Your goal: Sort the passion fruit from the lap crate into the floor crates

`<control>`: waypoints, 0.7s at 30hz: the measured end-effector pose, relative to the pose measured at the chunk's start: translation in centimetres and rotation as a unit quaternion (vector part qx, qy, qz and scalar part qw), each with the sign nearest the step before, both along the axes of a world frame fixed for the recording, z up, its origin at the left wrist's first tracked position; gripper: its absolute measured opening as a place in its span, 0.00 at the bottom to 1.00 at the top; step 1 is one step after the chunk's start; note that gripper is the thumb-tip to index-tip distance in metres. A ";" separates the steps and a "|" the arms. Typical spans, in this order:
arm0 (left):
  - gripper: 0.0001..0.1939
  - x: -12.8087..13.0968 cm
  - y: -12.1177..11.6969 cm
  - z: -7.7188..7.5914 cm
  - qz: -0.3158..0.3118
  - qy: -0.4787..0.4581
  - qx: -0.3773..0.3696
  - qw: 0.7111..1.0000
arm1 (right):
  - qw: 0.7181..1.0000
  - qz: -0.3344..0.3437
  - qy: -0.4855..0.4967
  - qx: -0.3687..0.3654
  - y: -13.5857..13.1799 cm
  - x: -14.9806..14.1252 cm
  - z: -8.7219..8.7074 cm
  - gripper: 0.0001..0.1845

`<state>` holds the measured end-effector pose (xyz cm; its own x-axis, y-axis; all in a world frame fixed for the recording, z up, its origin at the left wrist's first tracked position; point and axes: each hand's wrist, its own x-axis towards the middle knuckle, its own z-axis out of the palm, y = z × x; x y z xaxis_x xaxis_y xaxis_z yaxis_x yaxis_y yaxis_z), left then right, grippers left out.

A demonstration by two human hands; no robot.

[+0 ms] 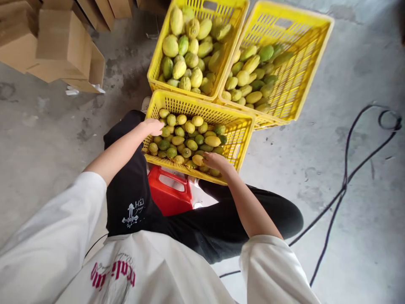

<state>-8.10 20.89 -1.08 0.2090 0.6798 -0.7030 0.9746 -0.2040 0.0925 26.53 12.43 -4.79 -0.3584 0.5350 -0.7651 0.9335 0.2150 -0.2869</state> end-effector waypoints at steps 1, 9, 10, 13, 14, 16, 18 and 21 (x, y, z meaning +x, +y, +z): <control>0.19 0.3 -0.3 -1.2 0.011 -0.001 -0.026 1.000 | 1.000 0.004 -0.013 -0.005 0.0 0.0 0.1 0.27; 0.10 2.5 -2.9 -6.7 0.072 -0.046 -0.103 0.991 | 0.992 0.085 -0.085 -0.022 -0.3 -0.5 1.6 0.27; 0.11 2.8 -2.8 -6.7 0.053 -0.054 -0.101 0.992 | 0.993 0.082 -0.081 -0.021 -0.3 -0.5 1.7 0.27; 0.15 3.8 -2.4 -6.5 0.022 -0.111 -0.074 0.991 | 0.995 0.067 -0.065 -0.023 -0.5 -0.3 2.0 0.27; 0.16 3.9 -2.1 -6.5 0.016 -0.134 -0.061 0.989 | 0.996 0.063 -0.064 -0.022 -0.5 -0.2 2.0 0.27; 0.17 4.0 -1.6 -6.6 0.009 -0.169 -0.042 0.985 | 0.996 0.060 -0.067 -0.023 -0.7 0.1 1.9 0.27; 0.18 3.7 -1.2 -6.9 0.018 -0.198 -0.030 0.980 | 0.995 0.059 -0.071 -0.026 -0.8 0.3 1.8 0.26; 0.19 3.3 -0.8 -7.3 0.053 -0.237 -0.009 0.970 | 0.995 0.063 -0.071 -0.030 -1.0 0.4 1.7 0.26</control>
<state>-4.77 20.13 -8.35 0.4414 0.7036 -0.5569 0.8374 -0.1000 0.5374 26.91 11.44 -3.07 -0.3047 0.4443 -0.8425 0.9326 0.3188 -0.1692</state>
